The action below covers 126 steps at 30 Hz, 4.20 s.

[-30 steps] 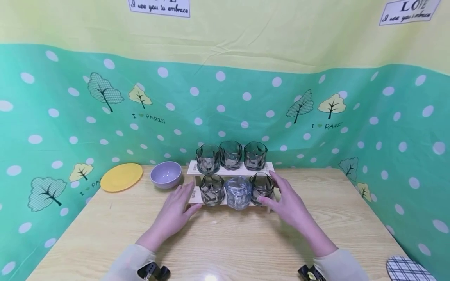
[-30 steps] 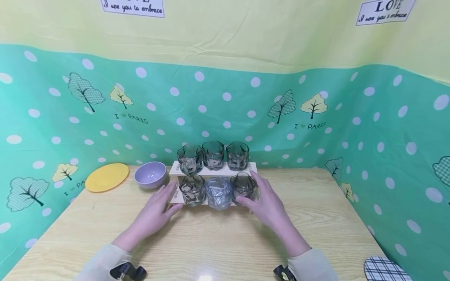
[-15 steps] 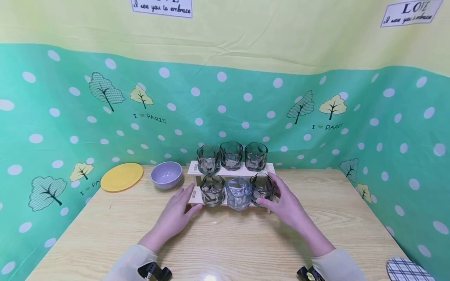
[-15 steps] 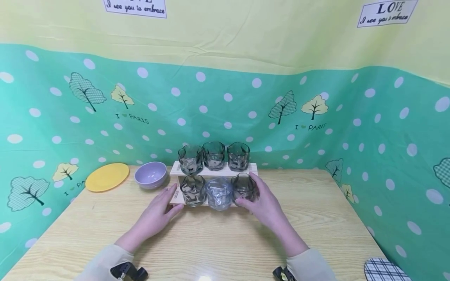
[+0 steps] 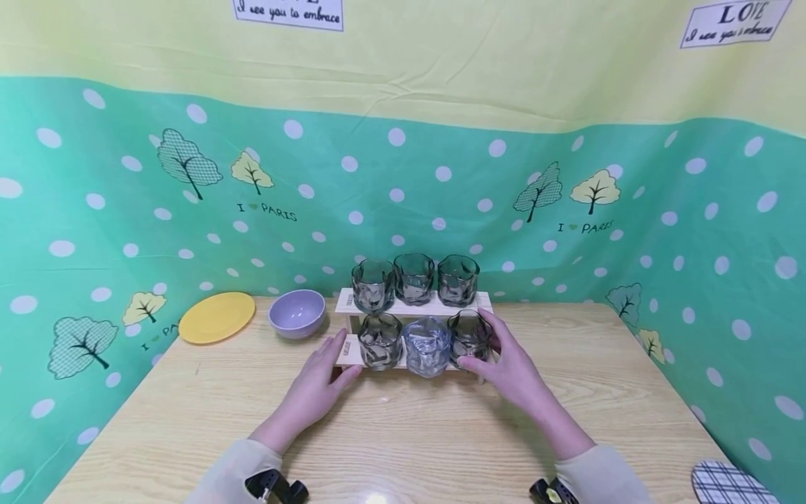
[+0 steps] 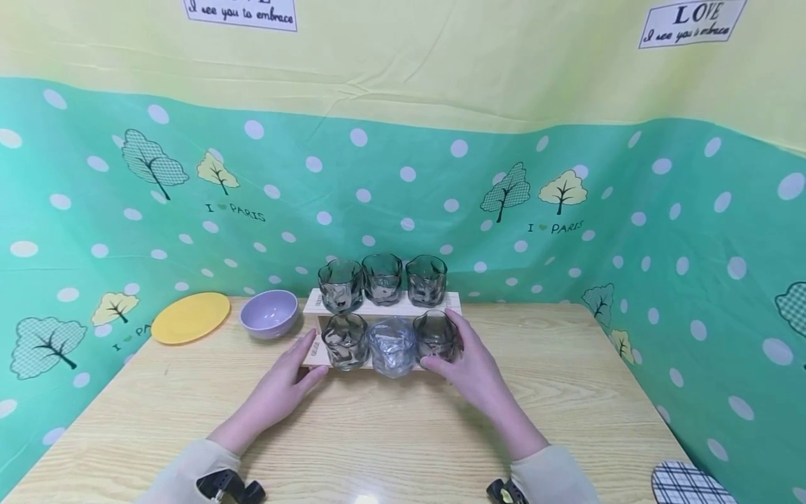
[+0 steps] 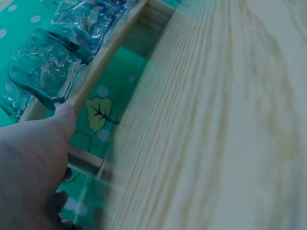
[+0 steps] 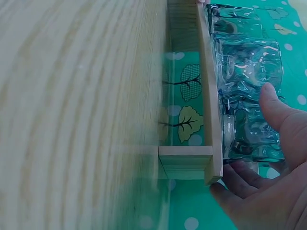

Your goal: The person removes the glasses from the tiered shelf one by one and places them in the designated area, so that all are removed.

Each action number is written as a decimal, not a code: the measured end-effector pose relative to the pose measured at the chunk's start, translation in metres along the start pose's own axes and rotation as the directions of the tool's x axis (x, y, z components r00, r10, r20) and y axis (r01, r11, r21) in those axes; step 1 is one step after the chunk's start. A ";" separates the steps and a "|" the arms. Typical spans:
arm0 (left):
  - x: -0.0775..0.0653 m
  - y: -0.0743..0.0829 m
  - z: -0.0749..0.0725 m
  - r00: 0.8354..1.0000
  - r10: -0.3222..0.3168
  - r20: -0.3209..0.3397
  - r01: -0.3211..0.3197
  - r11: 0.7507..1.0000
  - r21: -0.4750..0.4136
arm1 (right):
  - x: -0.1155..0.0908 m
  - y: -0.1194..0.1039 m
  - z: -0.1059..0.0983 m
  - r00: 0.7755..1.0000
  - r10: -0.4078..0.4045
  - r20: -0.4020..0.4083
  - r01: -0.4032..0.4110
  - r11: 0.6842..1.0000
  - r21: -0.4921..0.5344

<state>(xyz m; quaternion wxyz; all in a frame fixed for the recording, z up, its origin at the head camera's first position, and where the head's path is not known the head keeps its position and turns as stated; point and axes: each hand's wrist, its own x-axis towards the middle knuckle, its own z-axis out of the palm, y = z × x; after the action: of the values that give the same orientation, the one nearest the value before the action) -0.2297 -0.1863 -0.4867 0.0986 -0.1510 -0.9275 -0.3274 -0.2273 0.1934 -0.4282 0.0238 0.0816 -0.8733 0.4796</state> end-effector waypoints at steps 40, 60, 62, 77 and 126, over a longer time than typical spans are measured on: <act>-0.001 -0.003 0.003 1.000 0.003 -0.009 -0.003 1.000 -0.020 | 0.002 0.002 0.004 0.999 -0.003 -0.041 0.004 1.000 0.020; -0.001 -0.004 0.003 1.000 0.007 -0.009 -0.007 1.000 -0.023 | 0.002 0.000 -0.018 0.998 -0.039 -0.042 0.035 0.996 -0.083; 0.000 -0.004 0.003 1.000 0.005 -0.007 -0.005 1.000 -0.021 | 0.002 -0.002 -0.023 0.998 -0.042 -0.045 0.038 0.996 -0.078; -0.001 -0.004 0.003 1.000 0.005 -0.009 -0.005 1.000 -0.025 | 0.002 -0.005 -0.053 0.996 0.041 -0.083 -0.046 0.997 -0.063; -0.001 -0.004 0.004 0.999 -0.031 0.013 0.031 0.998 -0.049 | 0.048 0.054 -0.068 0.972 0.189 -0.137 -0.197 0.979 -0.047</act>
<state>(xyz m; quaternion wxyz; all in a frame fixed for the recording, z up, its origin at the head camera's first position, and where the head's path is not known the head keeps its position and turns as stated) -0.2311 -0.1869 -0.4929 0.0843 -0.1409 -0.9220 -0.3506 -0.2860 0.2735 -0.4306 0.0372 -0.0360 -0.8878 0.4573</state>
